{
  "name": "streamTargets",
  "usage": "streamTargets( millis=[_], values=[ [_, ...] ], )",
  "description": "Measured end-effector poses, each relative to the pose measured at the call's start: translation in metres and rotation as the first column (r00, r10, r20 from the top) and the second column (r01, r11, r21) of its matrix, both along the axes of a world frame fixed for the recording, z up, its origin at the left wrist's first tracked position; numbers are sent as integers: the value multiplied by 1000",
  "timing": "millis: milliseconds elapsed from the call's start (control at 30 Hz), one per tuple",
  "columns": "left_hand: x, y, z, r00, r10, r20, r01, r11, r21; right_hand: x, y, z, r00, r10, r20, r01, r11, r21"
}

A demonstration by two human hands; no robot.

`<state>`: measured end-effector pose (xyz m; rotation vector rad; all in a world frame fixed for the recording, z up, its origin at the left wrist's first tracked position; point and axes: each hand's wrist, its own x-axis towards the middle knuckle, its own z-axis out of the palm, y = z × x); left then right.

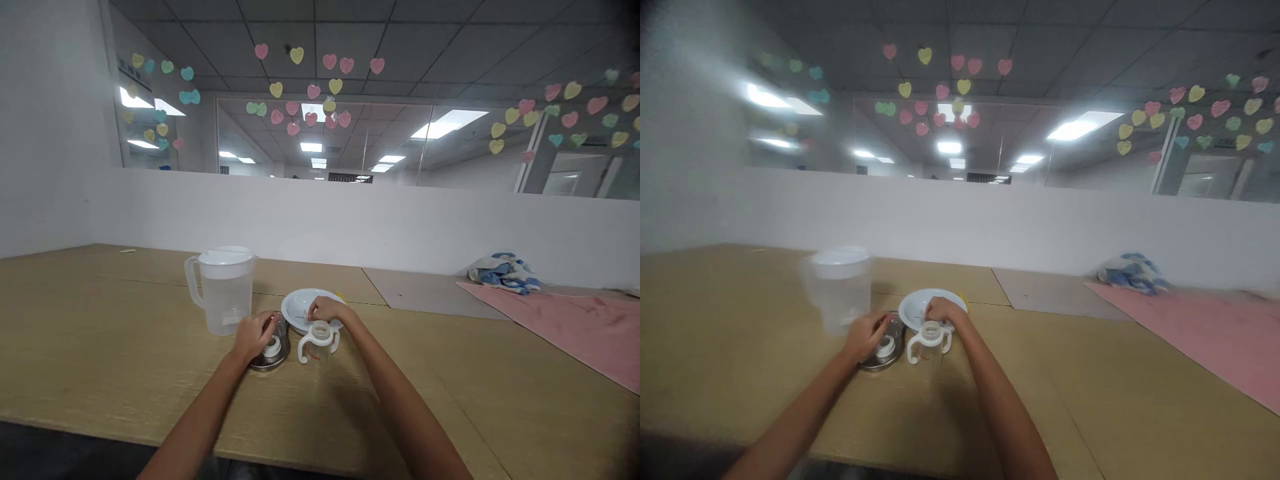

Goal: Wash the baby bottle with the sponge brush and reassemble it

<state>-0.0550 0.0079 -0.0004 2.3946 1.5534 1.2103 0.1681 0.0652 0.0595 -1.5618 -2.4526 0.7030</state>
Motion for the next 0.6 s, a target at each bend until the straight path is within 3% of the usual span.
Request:
streamTargets(
  millis=[133, 300, 367, 467, 600],
  values=[
    [1, -4, 8, 988, -47, -149, 36, 996, -77, 3, 5, -11, 997, 65, 45, -63, 997, -46],
    [3, -4, 11, 970, -170, -172, 150, 981, -127, -3, 8, -11, 986, 104, -133, -99, 994, 44],
    [4, -2, 9, 971, -187, -148, 169, 978, -124, -5, 5, -1, 962, 88, -258, -62, 992, 106],
    [3, 1, 5, 978, -181, -103, 174, 982, -77, -4, -9, 26, 827, 129, -546, -42, 985, 170],
    [1, 3, 1, 995, -88, -45, 94, 985, 147, 1, -40, 62, 736, 216, -642, -175, 976, 127]
  ],
)
